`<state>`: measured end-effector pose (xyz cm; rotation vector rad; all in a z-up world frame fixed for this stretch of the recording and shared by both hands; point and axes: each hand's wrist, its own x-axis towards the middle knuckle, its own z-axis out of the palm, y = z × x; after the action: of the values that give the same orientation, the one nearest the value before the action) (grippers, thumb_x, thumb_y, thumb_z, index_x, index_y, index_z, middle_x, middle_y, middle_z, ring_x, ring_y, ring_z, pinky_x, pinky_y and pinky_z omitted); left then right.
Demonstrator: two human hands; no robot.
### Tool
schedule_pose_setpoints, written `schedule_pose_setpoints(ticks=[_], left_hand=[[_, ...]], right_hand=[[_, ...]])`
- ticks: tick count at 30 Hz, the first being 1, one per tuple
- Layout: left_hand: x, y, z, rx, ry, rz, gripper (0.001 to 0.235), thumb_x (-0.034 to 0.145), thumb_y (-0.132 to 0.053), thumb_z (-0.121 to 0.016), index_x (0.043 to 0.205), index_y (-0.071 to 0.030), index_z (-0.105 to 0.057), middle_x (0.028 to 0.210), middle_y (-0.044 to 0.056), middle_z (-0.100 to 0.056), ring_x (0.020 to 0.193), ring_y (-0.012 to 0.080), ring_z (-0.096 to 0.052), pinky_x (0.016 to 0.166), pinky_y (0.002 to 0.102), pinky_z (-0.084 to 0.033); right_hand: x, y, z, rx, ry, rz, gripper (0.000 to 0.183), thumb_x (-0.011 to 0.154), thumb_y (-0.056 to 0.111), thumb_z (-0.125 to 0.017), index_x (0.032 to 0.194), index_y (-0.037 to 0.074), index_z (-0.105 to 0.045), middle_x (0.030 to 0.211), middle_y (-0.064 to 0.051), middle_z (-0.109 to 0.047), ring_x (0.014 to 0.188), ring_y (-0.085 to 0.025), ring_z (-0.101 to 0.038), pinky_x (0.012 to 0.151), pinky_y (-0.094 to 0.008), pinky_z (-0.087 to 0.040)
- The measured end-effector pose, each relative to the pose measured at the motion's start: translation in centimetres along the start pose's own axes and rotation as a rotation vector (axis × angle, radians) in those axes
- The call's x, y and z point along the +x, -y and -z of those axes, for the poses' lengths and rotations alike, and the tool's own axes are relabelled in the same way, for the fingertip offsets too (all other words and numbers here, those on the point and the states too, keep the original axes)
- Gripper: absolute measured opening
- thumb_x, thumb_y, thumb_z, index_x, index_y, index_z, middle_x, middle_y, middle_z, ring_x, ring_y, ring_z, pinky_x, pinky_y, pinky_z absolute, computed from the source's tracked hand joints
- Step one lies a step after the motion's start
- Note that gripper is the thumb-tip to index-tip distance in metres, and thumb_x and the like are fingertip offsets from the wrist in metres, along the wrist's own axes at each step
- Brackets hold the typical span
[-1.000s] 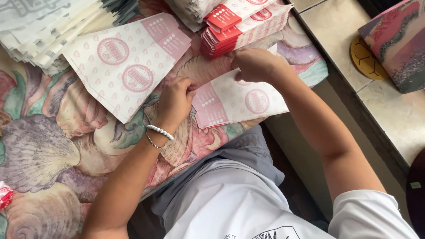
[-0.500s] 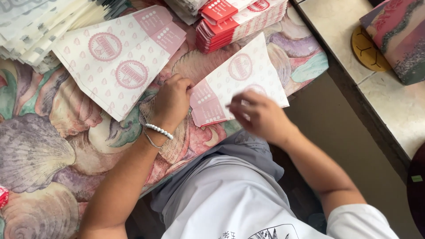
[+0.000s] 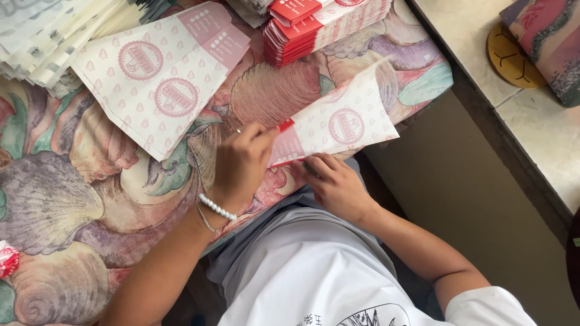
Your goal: Manually folding paper food wrappers along pre-marked lines and stacking them on a table.
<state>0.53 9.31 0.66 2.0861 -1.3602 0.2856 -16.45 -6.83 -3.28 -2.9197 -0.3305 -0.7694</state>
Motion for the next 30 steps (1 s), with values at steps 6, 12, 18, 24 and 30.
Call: schedule_pose_setpoints(ticks=[6,12,18,24,30], left_hand=[[-3.6,-0.9,-1.7,0.037,0.051,-0.176,0.019,0.092,-0.008,-0.068,0.107,-0.016,-0.076,0.091,0.002,-0.063,0.089,0.0242,-0.069,0.075,0.035,-0.055],[-4.1,0.1,-2.6,0.088,0.057,-0.243,0.013,0.093,-0.009,-0.069,0.102,-0.012,-0.077,0.092,0.005,-0.063,0.097,0.0248,-0.068,0.083,0.035,-0.054],[-4.3,0.6,-3.1,0.045,0.092,-0.23,0.017,0.093,-0.008,-0.068,0.106,-0.013,-0.077,0.095,0.006,-0.062,0.101,0.0252,-0.066,0.093,0.041,-0.051],[-4.1,0.4,-2.4,0.021,0.081,-0.164,0.013,0.09,-0.009,-0.071,0.101,-0.013,-0.078,0.095,0.005,-0.064,0.101,0.0242,-0.066,0.114,0.062,-0.029],[-4.2,0.8,-2.5,0.056,0.082,-0.207,0.011,0.093,-0.013,-0.07,0.1,-0.015,-0.078,0.092,0.004,-0.065,0.094,0.0232,-0.069,0.115,0.072,-0.024]], right_hand=[[-0.5,0.3,-0.2,-0.031,0.007,-0.009,0.034,0.086,0.007,-0.059,0.119,0.006,-0.069,0.111,-0.012,-0.058,0.106,-0.031,-0.062,0.088,-0.039,-0.053],[-0.2,0.8,2.0,0.072,-0.066,-0.014,0.036,0.082,0.004,-0.068,0.119,0.003,-0.07,0.116,-0.014,-0.064,0.109,-0.033,-0.066,0.086,-0.038,-0.056],[0.6,-1.0,1.1,0.062,-0.134,0.007,0.018,0.099,0.007,-0.056,0.109,0.007,-0.072,0.105,-0.009,-0.064,0.094,-0.028,-0.066,0.077,-0.035,-0.054],[1.5,-2.2,-0.1,0.088,-0.068,0.072,0.023,0.104,0.007,-0.046,0.105,0.002,-0.068,0.098,-0.013,-0.06,0.09,-0.031,-0.063,0.076,-0.038,-0.054],[2.0,-2.1,0.5,0.058,-0.048,0.099,0.026,0.106,0.006,-0.043,0.106,0.001,-0.069,0.095,-0.014,-0.06,0.086,-0.03,-0.064,0.075,-0.037,-0.054]])
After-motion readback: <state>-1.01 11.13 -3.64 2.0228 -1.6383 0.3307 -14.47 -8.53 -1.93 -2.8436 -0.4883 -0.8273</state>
